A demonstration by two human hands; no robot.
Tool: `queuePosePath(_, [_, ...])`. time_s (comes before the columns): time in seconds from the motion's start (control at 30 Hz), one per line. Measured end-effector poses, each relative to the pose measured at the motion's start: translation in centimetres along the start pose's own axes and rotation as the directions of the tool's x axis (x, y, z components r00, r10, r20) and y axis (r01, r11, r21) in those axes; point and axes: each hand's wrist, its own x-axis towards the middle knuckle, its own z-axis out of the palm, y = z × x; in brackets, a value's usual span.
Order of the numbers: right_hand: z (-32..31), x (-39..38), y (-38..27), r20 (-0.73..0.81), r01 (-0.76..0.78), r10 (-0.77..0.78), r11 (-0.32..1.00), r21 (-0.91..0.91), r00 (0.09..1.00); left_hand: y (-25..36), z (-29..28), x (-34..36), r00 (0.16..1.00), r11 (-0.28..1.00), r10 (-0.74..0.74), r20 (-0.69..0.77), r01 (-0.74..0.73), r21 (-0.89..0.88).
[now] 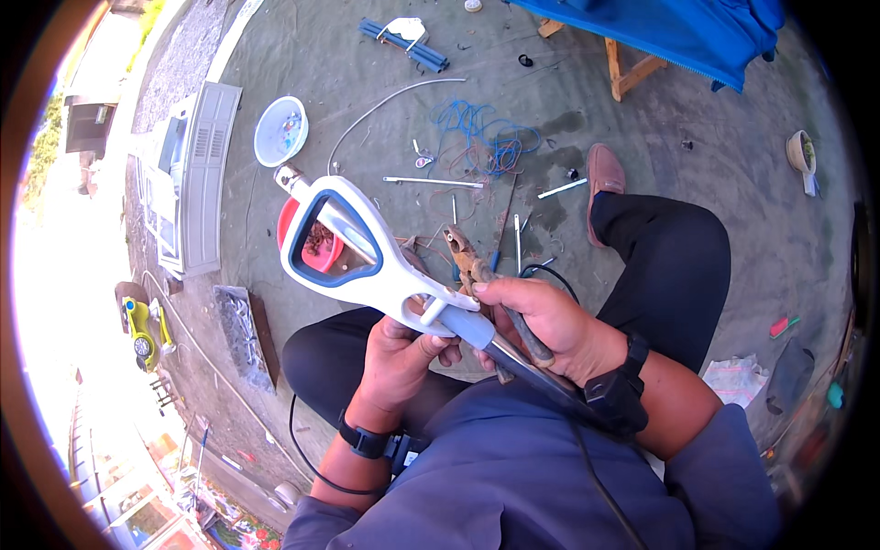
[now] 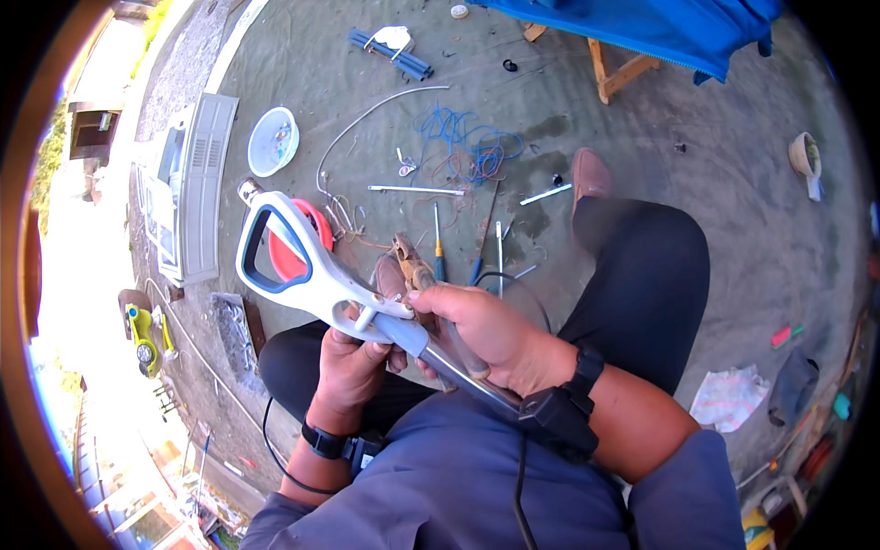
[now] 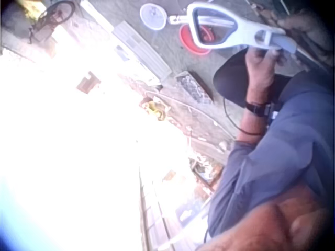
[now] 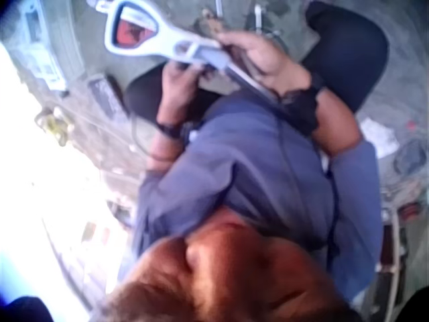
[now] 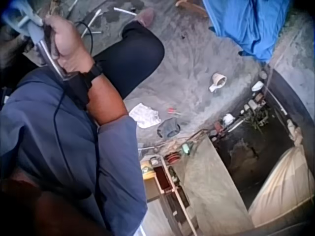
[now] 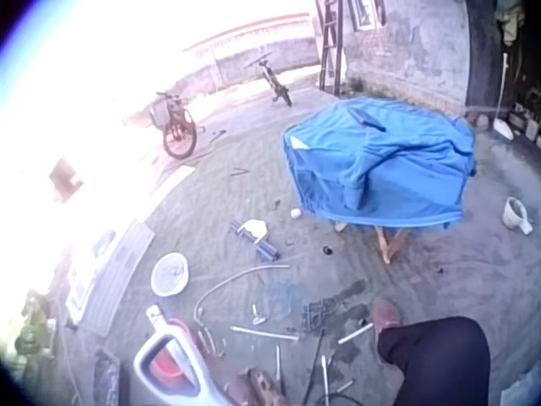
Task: The person disassembles and reassembles components of a white and silver vacuum cleaner nozzle using pliers and by hand.
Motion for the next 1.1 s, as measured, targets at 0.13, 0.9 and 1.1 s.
queuePosePath(0.13, [0.6, -0.1, 0.2, -0.118, 0.014, -0.03, 0.991, -0.137, 0.993, 0.3, 0.2, 0.2, 0.999, 1.0, 0.0, 0.049, 0.002, -0.031])
queuePosePath(0.9, [1.7, -2.6, -0.2, -0.139, 0.103, -0.175, 0.904, -0.416, 0.975, 1.6, 0.8, 0.2, 0.985, 0.973, -0.09, 0.144, 0.118, -0.199])
queuePosePath(1.1, [1.5, -2.7, -0.1, -0.16, 0.138, -0.298, 0.771, -0.622, 0.941, 1.7, 0.4, 0.1, 0.974, 0.979, -0.07, 0.217, 0.109, -0.172])
